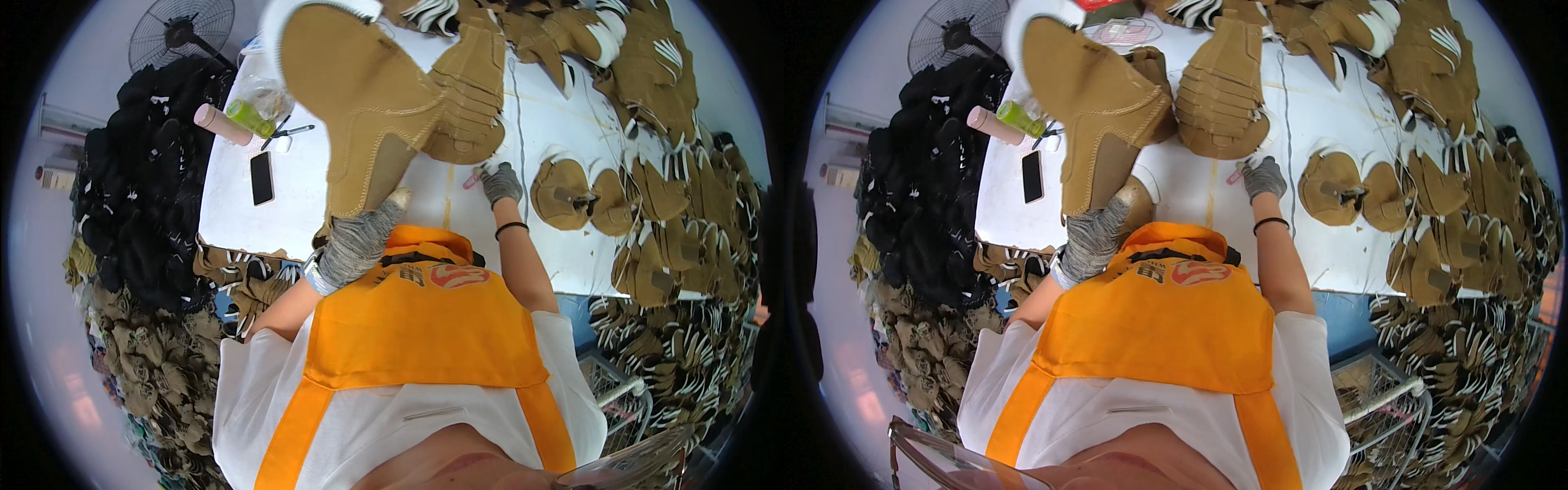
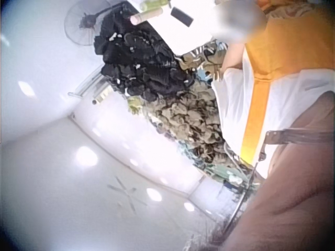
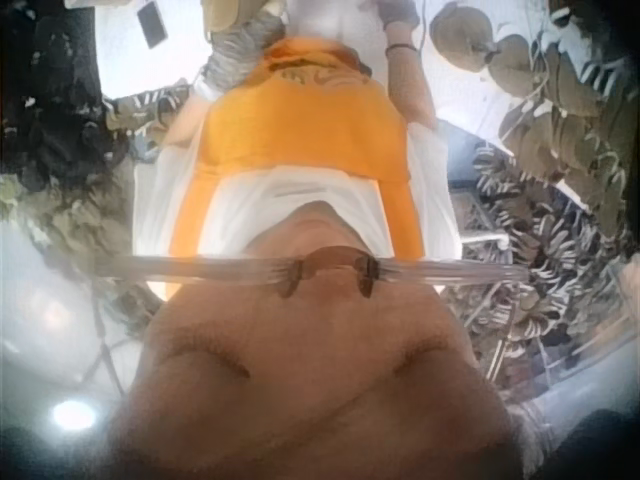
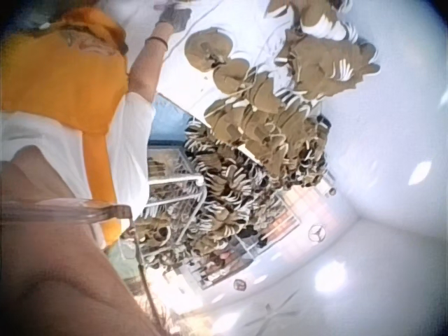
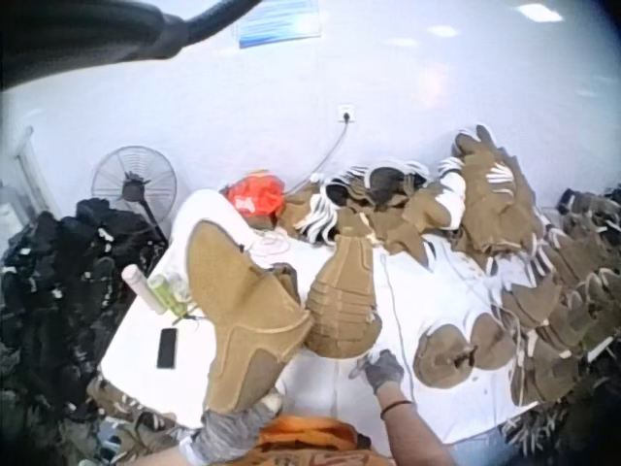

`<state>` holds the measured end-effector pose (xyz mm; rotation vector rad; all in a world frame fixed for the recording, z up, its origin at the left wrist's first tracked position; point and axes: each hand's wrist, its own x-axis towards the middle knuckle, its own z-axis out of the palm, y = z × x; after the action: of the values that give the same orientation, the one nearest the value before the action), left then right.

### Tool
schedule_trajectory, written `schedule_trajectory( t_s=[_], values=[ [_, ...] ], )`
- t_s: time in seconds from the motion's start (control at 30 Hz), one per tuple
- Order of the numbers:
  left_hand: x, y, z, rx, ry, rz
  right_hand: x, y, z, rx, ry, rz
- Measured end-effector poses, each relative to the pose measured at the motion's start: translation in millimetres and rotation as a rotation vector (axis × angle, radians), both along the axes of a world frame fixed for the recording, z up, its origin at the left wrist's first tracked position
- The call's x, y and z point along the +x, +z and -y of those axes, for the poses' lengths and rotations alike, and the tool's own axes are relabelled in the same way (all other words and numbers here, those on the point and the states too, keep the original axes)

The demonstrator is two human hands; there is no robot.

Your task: The person picks up a bundle of shoe upper components, spreads them out on the work surface, and uses a pair of snips to trim excess threads and separate the individual pieces.

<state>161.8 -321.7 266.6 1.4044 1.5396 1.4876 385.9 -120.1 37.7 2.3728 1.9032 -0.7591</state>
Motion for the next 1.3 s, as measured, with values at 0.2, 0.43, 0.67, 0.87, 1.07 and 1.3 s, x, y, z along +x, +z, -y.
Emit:
schedule_trajectory(
  t_s=[0.2, 0.43, 0.67, 0.87, 1.07, 1.3],
  values=[
    [-6.6, 5.9, -9.1, 0.035, -0.010, -0.008, -7.5, -53.4, -6.6, -0.005, -0.129, -0.109],
    [-10.3, 4.3, -17.0, -0.177, -0.067, 0.286, 34.4, -49.8, 40.9, -0.344, -0.100, -0.841],
    [0.2, -0.5, -22.8, -0.211, -0.200, 0.293, -23.5, 196.5, 118.6, 0.403, 0.082, -1.347],
    [7.3, 7.0, -14.8, -0.188, -0.258, 0.381, -44.3, 242.1, 128.2, 0.947, 0.562, -0.560],
    [12.0, 11.5, -4.8, -0.124, -0.308, 0.316, -57.4, 241.2, 134.5, 1.140, 0.505, -0.604],
    [13.8, 14.3, 0.5, -0.165, -0.339, 0.312, -63.4, 245.9, 135.6, 1.209, 0.460, -0.495]
  ],
)
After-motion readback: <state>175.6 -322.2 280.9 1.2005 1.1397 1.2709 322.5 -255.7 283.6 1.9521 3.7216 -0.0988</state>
